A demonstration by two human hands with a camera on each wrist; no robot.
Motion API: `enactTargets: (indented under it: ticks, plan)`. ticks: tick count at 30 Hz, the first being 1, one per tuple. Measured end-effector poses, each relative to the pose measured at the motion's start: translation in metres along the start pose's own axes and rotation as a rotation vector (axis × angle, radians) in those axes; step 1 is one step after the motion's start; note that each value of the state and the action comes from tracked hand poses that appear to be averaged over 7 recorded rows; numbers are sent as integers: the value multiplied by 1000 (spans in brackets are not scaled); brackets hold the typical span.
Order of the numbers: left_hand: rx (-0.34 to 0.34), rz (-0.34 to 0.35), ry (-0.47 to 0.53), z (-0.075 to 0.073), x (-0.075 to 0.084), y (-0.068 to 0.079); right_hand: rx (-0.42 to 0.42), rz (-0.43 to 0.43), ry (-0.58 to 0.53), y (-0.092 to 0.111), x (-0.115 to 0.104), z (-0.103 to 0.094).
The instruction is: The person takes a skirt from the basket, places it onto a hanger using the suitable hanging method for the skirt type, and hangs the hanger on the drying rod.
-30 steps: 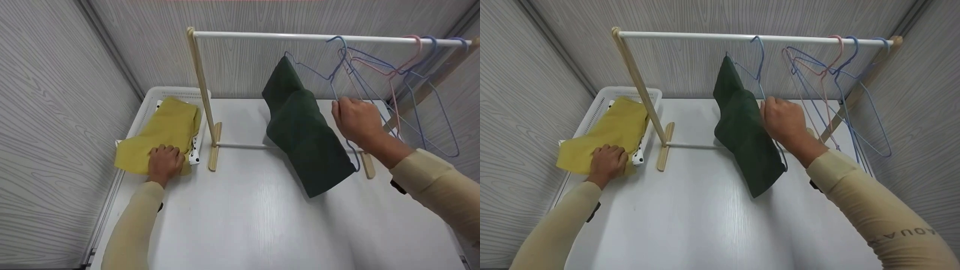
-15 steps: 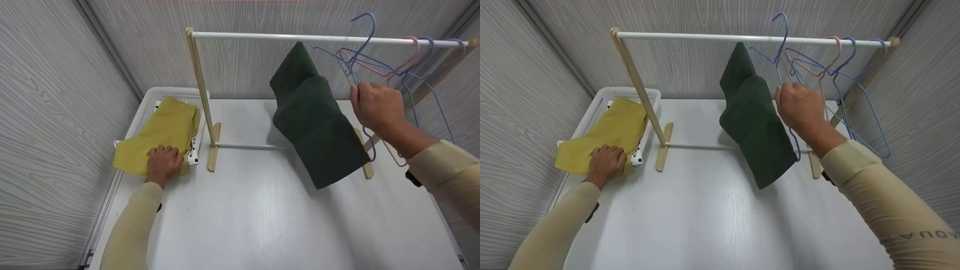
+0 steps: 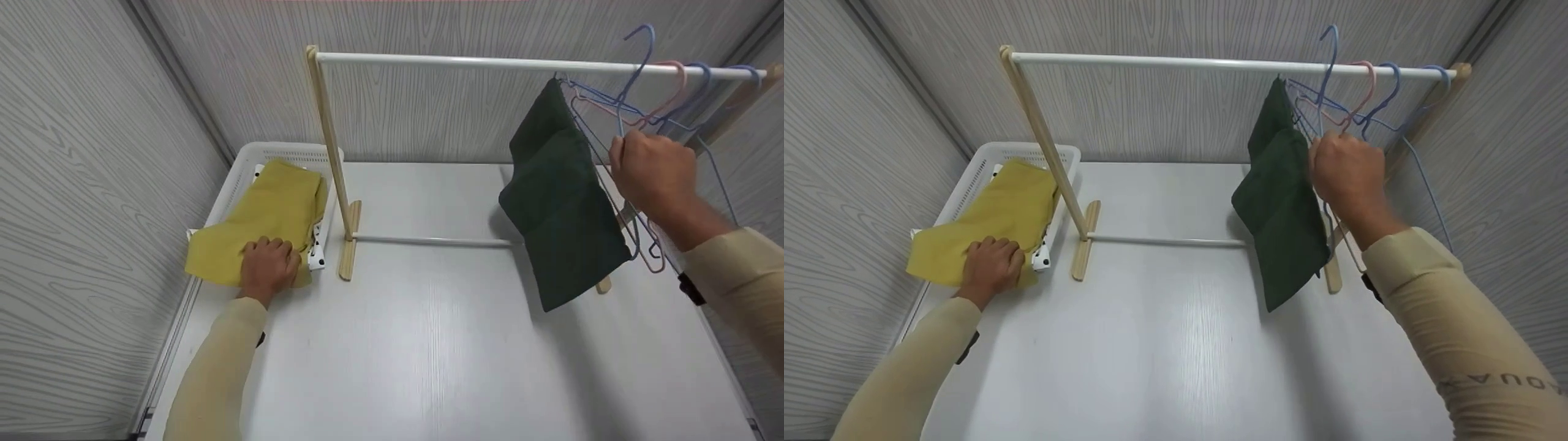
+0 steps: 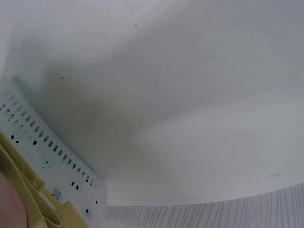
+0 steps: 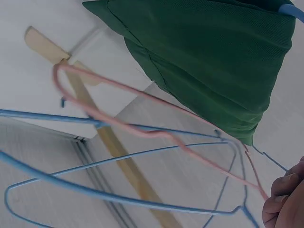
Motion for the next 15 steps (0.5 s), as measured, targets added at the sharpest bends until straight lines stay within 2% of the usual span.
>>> enactTargets:
  ticks: [4, 8, 11, 15]
  plan:
    - [-31, -11, -6, 1, 1, 0, -8, -13, 35, 2, 17, 6]
    - [-51, -19, -13, 1, 2, 0, 26, -50, 80, 9, 32, 10]
    - [-53, -23, -14, 1, 1, 0, 32, -38, 104, 12, 41, 11]
    - [-49, -23, -12, 1, 0, 1, -13, 10, 144, 12, 52, 11]
Point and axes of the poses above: each hand's wrist, its own y-axis away from the middle knuckle, its own z-axis out of the palm, x = y × z, the point moved 2 cm from there along -y, towards the middle knuckle, and after that the axes turned 1 degree about -x, right-handed, at the moved point
